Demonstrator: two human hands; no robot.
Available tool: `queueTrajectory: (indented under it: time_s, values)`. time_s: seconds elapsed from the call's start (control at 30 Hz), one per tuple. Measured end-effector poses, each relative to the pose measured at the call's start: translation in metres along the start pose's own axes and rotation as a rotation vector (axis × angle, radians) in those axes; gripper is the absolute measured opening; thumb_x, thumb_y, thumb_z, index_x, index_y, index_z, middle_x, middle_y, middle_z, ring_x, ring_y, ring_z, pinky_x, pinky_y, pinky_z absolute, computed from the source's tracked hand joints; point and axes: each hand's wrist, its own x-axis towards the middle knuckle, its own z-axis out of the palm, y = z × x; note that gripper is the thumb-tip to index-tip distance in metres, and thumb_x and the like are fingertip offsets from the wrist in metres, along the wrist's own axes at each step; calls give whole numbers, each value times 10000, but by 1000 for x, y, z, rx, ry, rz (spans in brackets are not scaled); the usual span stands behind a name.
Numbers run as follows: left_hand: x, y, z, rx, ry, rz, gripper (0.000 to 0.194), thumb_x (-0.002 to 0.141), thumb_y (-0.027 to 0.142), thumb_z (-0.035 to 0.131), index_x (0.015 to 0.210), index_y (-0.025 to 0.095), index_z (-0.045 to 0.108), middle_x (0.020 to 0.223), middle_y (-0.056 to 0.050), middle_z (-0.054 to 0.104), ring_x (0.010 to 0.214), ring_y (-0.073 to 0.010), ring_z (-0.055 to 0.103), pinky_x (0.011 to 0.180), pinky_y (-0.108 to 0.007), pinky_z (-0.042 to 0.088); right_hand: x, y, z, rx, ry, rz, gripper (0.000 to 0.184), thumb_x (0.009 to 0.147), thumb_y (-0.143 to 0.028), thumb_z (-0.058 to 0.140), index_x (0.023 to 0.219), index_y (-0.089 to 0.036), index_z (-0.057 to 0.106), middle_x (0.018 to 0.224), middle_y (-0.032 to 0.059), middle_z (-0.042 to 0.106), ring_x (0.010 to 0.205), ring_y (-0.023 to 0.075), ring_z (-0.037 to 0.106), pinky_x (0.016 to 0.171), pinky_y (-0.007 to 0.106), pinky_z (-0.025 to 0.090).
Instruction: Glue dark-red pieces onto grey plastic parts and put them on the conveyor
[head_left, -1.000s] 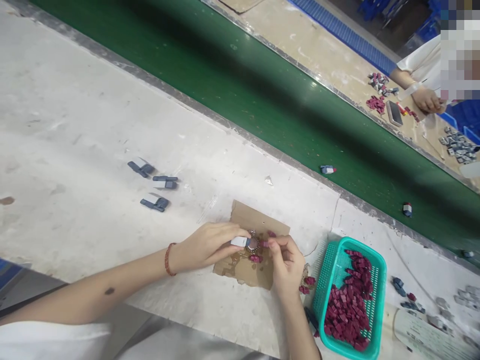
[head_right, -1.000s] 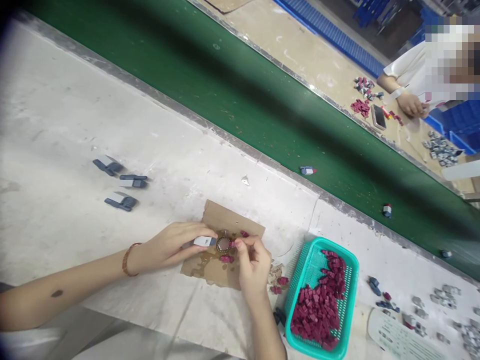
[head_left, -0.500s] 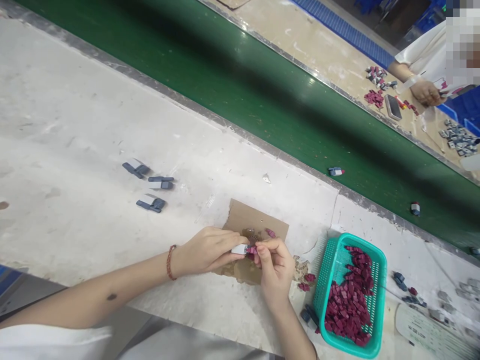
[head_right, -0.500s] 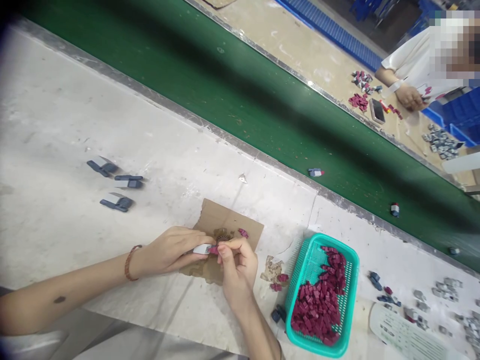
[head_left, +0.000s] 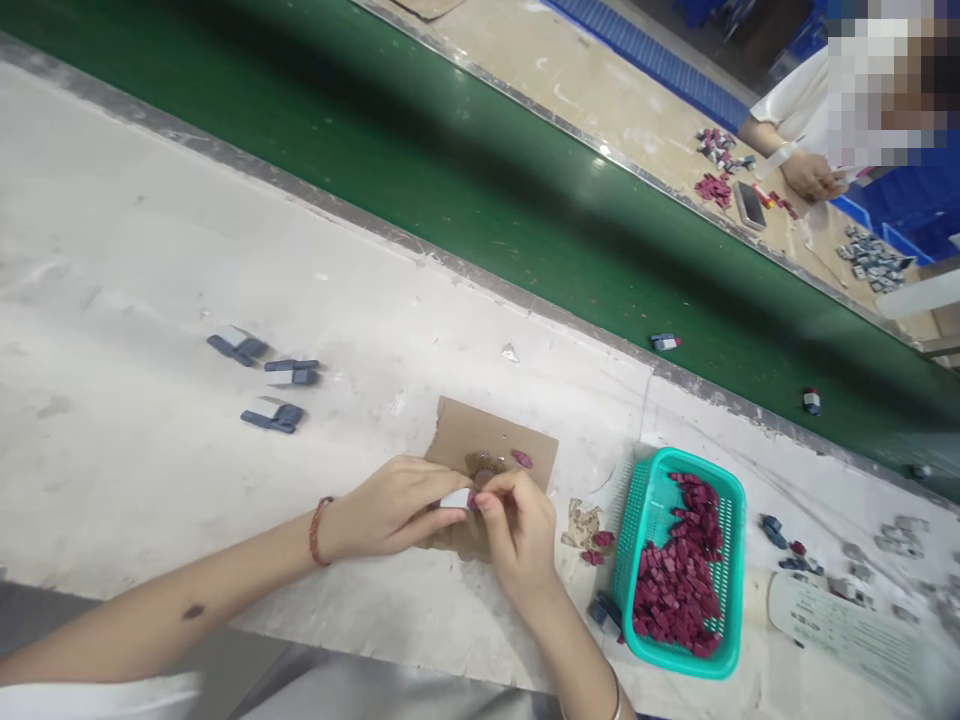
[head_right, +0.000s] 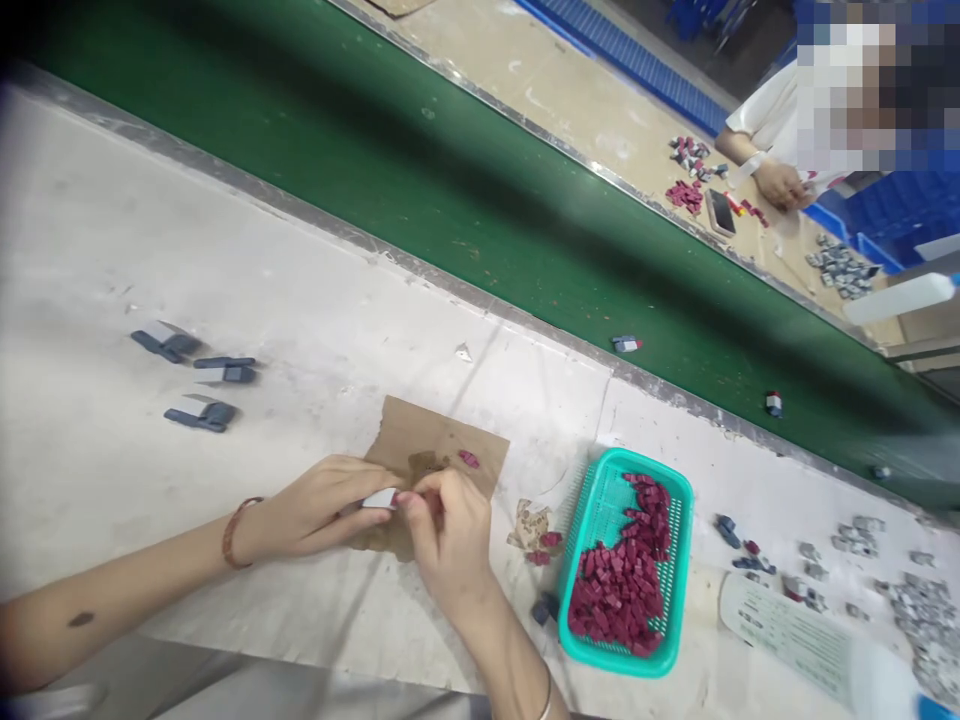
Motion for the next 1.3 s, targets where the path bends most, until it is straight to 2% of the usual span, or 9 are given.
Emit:
queueTrajectory:
  time_s: [0.13, 0.33, 0.47, 0.53, 0.6, 0.7, 1.03, 1.17, 1.3]
  values:
    - [-4, 1, -2, -104, -105, -59, 343, 1027, 342, 291, 837, 195, 535, 660, -6, 637, 573, -154, 606, 563, -231, 447, -1, -1, -3, -334, -83, -262, 513, 1051, -335, 184, 668, -213, 502, 586, 11, 519, 550, 158, 452, 540, 289, 355]
    - [-4, 13, -4, -158, -171, -37, 222, 972, 226, 366, 934, 236, 585, 706, -5, 682, 612, -176, 641, 566, -233, 480, -12, -18, -7, -494, -125, -267, 507, 1050, -308, 173, 684, -222, 514, 595, 26, 537, 557, 183, 441, 506, 314, 310]
    - [5, 19, -5, -195, -141, 107, 176, 984, 242, 407, 1056, 267, 565, 821, -2, 738, 683, -168, 695, 604, -213, 514, -28, -31, -52, -435, -155, -151, 437, 1040, -331, 277, 712, -220, 543, 652, 17, 576, 602, 167, 493, 532, 293, 344]
    - [15, 12, -11, -163, -103, 62, 157, 987, 286, 426, 1062, 255, 561, 832, -6, 738, 664, -164, 693, 579, -211, 505, -41, -28, -87, -404, -31, 21, 349, 1025, -267, 321, 767, -220, 552, 692, 14, 581, 669, 166, 538, 603, 285, 390]
    - [30, -1, -20, -93, -79, -108, 186, 987, 345, 421, 1035, 225, 555, 796, -7, 719, 610, -164, 659, 538, -221, 473, -57, -18, -120, -524, 137, 202, 234, 986, -265, 421, 794, -222, 549, 738, 18, 586, 720, 180, 557, 636, 295, 408]
    - [68, -22, -37, 51, -70, -351, 307, 974, 447, 403, 1041, 185, 550, 852, -16, 693, 616, -159, 589, 587, -241, 445, -78, 4, -150, -700, 108, 379, 145, 936, -276, 479, 863, -231, 596, 849, 43, 617, 811, 221, 588, 690, 329, 445]
    - [185, -100, -38, 323, 168, -348, 329, 967, 309, 385, 1071, 82, 599, 1189, -150, 562, 1178, -290, 422, 1076, -468, 299, -92, 38, -151, -912, -41, 365, 163, 834, -177, 543, 889, -244, 681, 844, 43, 630, 774, 231, 656, 589, 323, 489]
    - [180, -121, -43, 402, 248, -374, 338, 935, 311, 433, 1147, 97, 586, 1266, -185, 516, 1245, -323, 381, 1088, -502, 291, -94, 48, -155, -916, -23, 254, 179, 862, -219, 501, 855, -256, 676, 851, 52, 637, 769, 241, 655, 611, 351, 517]
    - [128, -118, -76, 478, 244, -365, 373, 942, 360, 391, 1181, 139, 573, 1303, -163, 517, 1279, -295, 387, 1100, -480, 298, -92, 64, -163, -768, 8, 109, 212, 907, -326, 488, 834, -269, 679, 903, 68, 688, 849, 261, 666, 720, 388, 556]
